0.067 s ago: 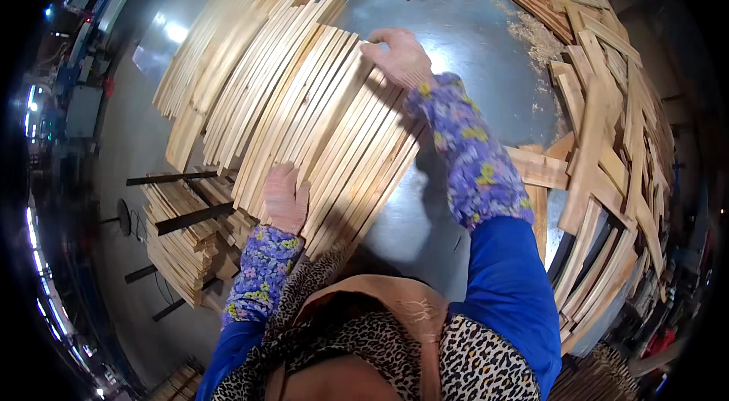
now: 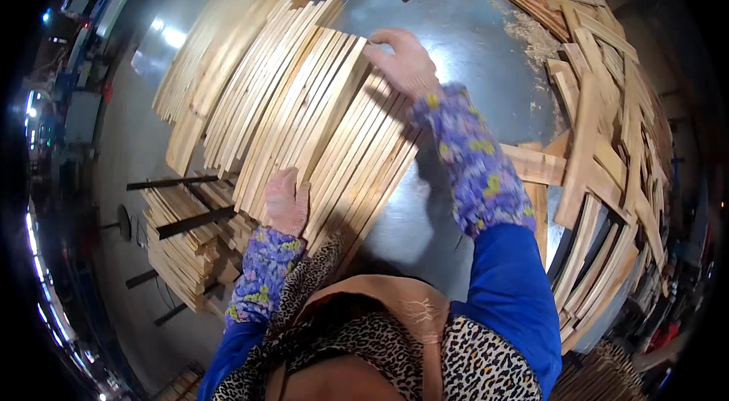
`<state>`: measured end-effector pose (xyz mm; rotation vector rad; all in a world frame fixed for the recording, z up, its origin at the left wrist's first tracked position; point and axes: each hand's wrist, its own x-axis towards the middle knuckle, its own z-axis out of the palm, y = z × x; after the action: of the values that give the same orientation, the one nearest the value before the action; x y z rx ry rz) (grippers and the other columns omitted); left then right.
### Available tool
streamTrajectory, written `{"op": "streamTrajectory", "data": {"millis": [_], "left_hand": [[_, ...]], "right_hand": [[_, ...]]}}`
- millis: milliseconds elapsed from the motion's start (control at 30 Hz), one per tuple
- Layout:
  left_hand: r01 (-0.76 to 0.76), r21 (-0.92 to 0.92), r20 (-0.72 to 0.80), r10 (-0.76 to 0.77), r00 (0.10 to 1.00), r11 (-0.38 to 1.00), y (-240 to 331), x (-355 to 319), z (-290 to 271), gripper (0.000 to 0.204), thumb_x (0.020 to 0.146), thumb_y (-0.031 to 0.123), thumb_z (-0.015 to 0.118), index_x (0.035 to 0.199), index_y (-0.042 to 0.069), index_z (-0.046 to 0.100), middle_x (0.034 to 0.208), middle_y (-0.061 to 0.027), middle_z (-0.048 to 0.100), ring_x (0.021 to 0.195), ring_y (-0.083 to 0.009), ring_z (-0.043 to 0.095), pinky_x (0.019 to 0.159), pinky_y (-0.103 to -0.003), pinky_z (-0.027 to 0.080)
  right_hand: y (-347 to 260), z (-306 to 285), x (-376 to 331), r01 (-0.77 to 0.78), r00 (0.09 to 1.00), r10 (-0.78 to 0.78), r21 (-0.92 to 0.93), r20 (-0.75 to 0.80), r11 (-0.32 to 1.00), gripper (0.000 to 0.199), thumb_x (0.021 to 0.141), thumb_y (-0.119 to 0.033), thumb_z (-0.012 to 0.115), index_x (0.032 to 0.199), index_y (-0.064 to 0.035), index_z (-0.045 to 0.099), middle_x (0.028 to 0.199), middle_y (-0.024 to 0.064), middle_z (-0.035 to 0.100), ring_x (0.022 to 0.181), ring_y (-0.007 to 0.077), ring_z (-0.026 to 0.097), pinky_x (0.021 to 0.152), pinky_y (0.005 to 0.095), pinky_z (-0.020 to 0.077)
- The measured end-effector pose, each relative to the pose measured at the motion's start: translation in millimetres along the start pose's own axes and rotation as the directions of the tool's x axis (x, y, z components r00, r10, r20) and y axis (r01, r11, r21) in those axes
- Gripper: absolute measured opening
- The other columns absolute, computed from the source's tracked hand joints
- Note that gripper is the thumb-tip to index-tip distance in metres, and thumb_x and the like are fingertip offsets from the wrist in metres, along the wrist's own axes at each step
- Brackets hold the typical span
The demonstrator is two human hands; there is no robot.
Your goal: The person repeatedly picks up thin wooden planks from a pile on a metal table and stacks them into a neat pile. The person handles the planks one at a time or in small groups, aligning them before placing them on the growing stack.
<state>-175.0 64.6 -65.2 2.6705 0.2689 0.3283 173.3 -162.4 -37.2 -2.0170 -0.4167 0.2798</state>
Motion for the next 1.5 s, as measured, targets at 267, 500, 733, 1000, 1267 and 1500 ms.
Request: {"op": "streamTrajectory", "data": {"millis": [267, 500, 733, 1000, 1267, 1500], "left_hand": [[0.469, -0.601, 0.284, -0.375, 0.882, 0.648, -1, 79, -90, 0.044, 0.108, 0.028, 0.063, 0.135, -0.005, 0.071, 0.117, -0.0210, 0.078, 0.109, -0.0332, 0.075, 0.098, -0.044, 0.059], [0.657, -0.708, 0.676, 0.023, 0.737, -0.259, -82, 107, -99, 0.078, 0.097, 0.070, 0.074, 0.129, -0.001, 0.068, 0.075, -0.0032, 0.064, 0.060, -0.0129, 0.057, 0.053, -0.027, 0.052], [0.498, -0.556, 0.492, 0.220, 0.843, -0.665, -53, 84, -51, 0.103, 0.080, 0.072, 0.090, 0.141, -0.002, 0.052, 0.091, 0.0001, 0.053, 0.079, -0.0159, 0.058, 0.069, -0.035, 0.054], [0.560, -0.497, 0.651, 0.141, 0.746, -0.663, -60, 55, -41, 0.086, 0.086, 0.045, 0.090, 0.150, 0.004, 0.050, 0.115, -0.0101, 0.058, 0.085, -0.0212, 0.064, 0.080, -0.044, 0.062], [0.791, -0.605, 0.779, -0.137, 0.612, 0.094, -44, 49, -76, 0.088, 0.083, 0.046, 0.085, 0.147, -0.007, 0.058, 0.086, -0.0135, 0.073, 0.082, -0.0249, 0.073, 0.084, -0.038, 0.064], [0.709, -0.626, 0.689, -0.196, 0.698, 0.326, -1, 82, -110, 0.108, 0.081, 0.007, 0.080, 0.175, 0.004, 0.026, 0.155, -0.0211, 0.055, 0.118, -0.0264, 0.068, 0.099, -0.038, 0.060]], "right_hand": [[88, 16, -247, -0.429, 0.880, 0.436, -0.077, 0.191, 0.900, 0.088, 0.109, -0.065, 0.050, 0.167, 0.0014, 0.040, 0.155, 0.0320, 0.060, 0.144, 0.0456, 0.059, 0.121, 0.0473, 0.0443], [43, 121, -253, -0.563, 0.811, 0.516, 0.129, 0.275, 0.816, 0.120, 0.102, -0.077, 0.056, 0.167, 0.0143, 0.014, 0.156, 0.0395, 0.054, 0.147, 0.0478, 0.055, 0.122, 0.0441, 0.0434], [14, 87, -242, -0.611, 0.757, 0.607, -0.067, 0.243, 0.789, 0.095, 0.102, -0.062, 0.066, 0.166, 0.0004, 0.036, 0.152, 0.0354, 0.060, 0.144, 0.0484, 0.058, 0.121, 0.0490, 0.0444], [40, 8, -77, -0.359, 0.933, 0.311, -0.445, -0.179, 0.821, 0.091, 0.092, -0.053, 0.074, 0.161, -0.0006, 0.047, 0.138, 0.0325, 0.065, 0.131, 0.0442, 0.063, 0.113, 0.0520, 0.0506], [29, -12, -62, -0.286, 0.928, 0.326, 0.215, -0.179, 0.934, 0.067, 0.098, -0.046, 0.074, 0.141, 0.0042, 0.068, 0.122, 0.0146, 0.076, 0.113, 0.0230, 0.070, 0.101, 0.0384, 0.0544], [-47, 93, -164, -0.435, 0.847, 0.529, 0.632, 0.046, 0.641, 0.116, 0.091, -0.027, 0.082, 0.176, -0.0002, 0.008, 0.157, 0.0233, 0.048, 0.140, 0.0310, 0.053, 0.122, 0.0414, 0.0460]]}}
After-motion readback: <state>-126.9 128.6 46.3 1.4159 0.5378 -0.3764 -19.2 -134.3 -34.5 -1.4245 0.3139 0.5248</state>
